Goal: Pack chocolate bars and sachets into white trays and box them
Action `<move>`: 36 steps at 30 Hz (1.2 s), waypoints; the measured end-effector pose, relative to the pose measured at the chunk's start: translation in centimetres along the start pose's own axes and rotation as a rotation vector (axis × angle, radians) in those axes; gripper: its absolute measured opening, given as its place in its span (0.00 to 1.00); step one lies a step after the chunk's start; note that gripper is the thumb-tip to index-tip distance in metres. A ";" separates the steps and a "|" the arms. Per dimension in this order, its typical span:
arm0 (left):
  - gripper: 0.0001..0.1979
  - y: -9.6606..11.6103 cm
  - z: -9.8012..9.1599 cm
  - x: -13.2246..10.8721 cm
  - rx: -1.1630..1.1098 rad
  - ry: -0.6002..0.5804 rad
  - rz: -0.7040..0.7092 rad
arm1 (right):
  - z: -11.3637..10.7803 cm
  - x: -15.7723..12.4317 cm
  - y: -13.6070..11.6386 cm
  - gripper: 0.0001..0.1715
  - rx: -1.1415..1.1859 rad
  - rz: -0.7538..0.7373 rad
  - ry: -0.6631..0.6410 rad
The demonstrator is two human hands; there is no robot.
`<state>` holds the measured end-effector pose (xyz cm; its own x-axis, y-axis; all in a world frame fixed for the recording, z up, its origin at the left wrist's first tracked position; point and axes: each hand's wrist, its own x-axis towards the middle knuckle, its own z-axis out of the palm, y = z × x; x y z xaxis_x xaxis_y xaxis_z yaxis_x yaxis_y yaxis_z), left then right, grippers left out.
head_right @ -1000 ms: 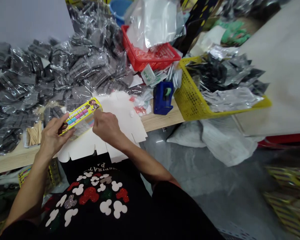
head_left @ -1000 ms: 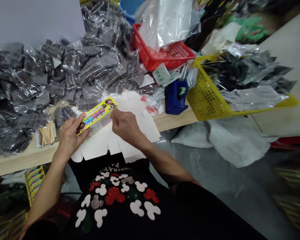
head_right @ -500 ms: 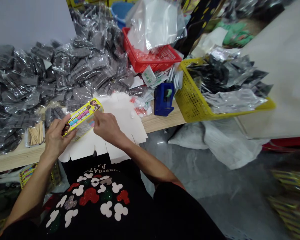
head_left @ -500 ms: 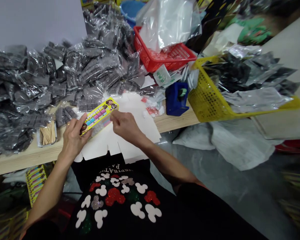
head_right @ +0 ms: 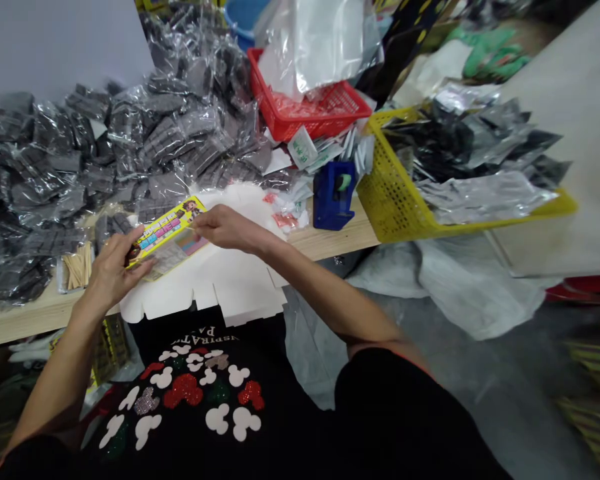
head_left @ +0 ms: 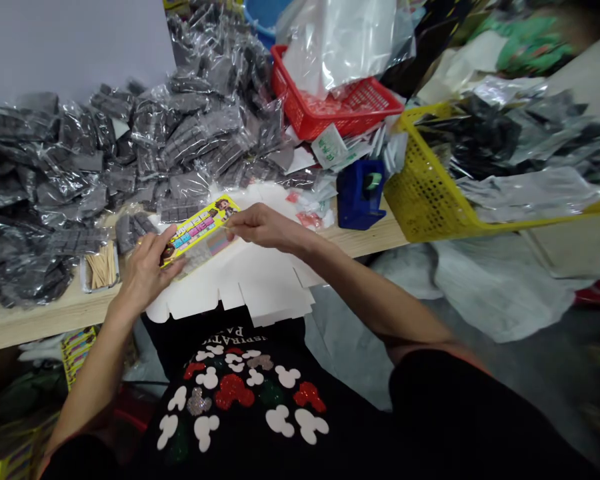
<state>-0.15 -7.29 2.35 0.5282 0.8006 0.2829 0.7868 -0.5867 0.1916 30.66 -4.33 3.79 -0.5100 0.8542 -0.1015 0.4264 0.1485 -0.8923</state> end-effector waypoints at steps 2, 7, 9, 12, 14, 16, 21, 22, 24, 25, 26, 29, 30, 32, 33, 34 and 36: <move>0.35 0.9 -1.0 0.7 0.074 -0.057 -0.021 | 0.3 -0.4 -1.1 0.15 -0.201 0.029 0.035; 0.23 4.1 -0.9 3.4 0.104 -0.023 -0.084 | 1.8 -1.8 -4.5 0.26 -0.815 0.149 0.082; 0.19 4.5 -0.3 4.4 0.007 0.012 -0.081 | 1.5 -1.8 -5.2 0.27 -0.919 0.133 0.064; 0.17 4.3 0.3 5.1 -0.155 0.081 -0.102 | 0.0 -1.2 -5.3 0.22 -0.980 0.032 -0.017; 0.16 4.2 0.3 5.3 -0.221 0.102 -0.114 | -1.1 -0.5 -4.7 0.18 -0.987 -0.030 -0.058; 0.16 4.4 0.3 5.3 -0.232 0.106 -0.126 | -2.0 0.1 -3.8 0.14 -0.950 -0.090 -0.069; 0.16 4.9 0.5 5.3 -0.189 0.101 -0.178 | -1.9 0.8 -2.4 0.13 -0.739 -0.174 -0.032; 0.16 4.9 0.6 5.3 -0.183 0.102 -0.186 | -1.5 0.6 -2.4 0.13 -0.710 -0.136 -0.010; 0.16 4.8 0.7 5.2 -0.173 0.103 -0.196 | -0.2 0.1 -2.7 0.12 -0.655 -0.005 0.055; 0.16 4.6 0.8 5.2 -0.168 0.099 -0.188 | 0.6 -0.2 -2.9 0.13 -0.624 0.066 0.097; 0.17 4.5 0.8 5.1 -0.162 0.087 -0.165 | 1.4 -0.5 -3.1 0.13 -0.589 0.126 0.138; 0.22 4.3 0.8 4.9 -0.126 0.008 -0.065 | 3.9 -1.2 -3.5 0.17 -0.471 0.221 0.228; 0.24 4.3 0.8 4.8 -0.108 -0.019 -0.043 | 4.7 -1.3 -3.6 0.19 -0.430 0.237 0.243; 0.26 4.5 0.9 4.7 -0.067 -0.046 -0.043 | 6.2 -1.2 -3.8 0.21 -0.377 0.276 0.271; 0.26 4.6 1.0 4.6 -0.048 -0.045 -0.054 | 6.9 -1.1 -3.9 0.21 -0.372 0.298 0.284; 0.25 4.7 1.2 4.6 -0.031 -0.037 -0.065 | 7.6 -1.0 -4.1 0.22 -0.380 0.319 0.292; 0.25 4.8 1.5 4.6 -0.001 -0.006 -0.081 | 8.5 -0.7 -4.5 0.22 -0.429 0.356 0.306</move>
<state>6.54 -6.20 3.17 0.4645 0.8462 0.2611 0.8268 -0.5200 0.2146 22.74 -9.78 4.19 -0.0726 0.9823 -0.1727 0.8243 -0.0384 -0.5648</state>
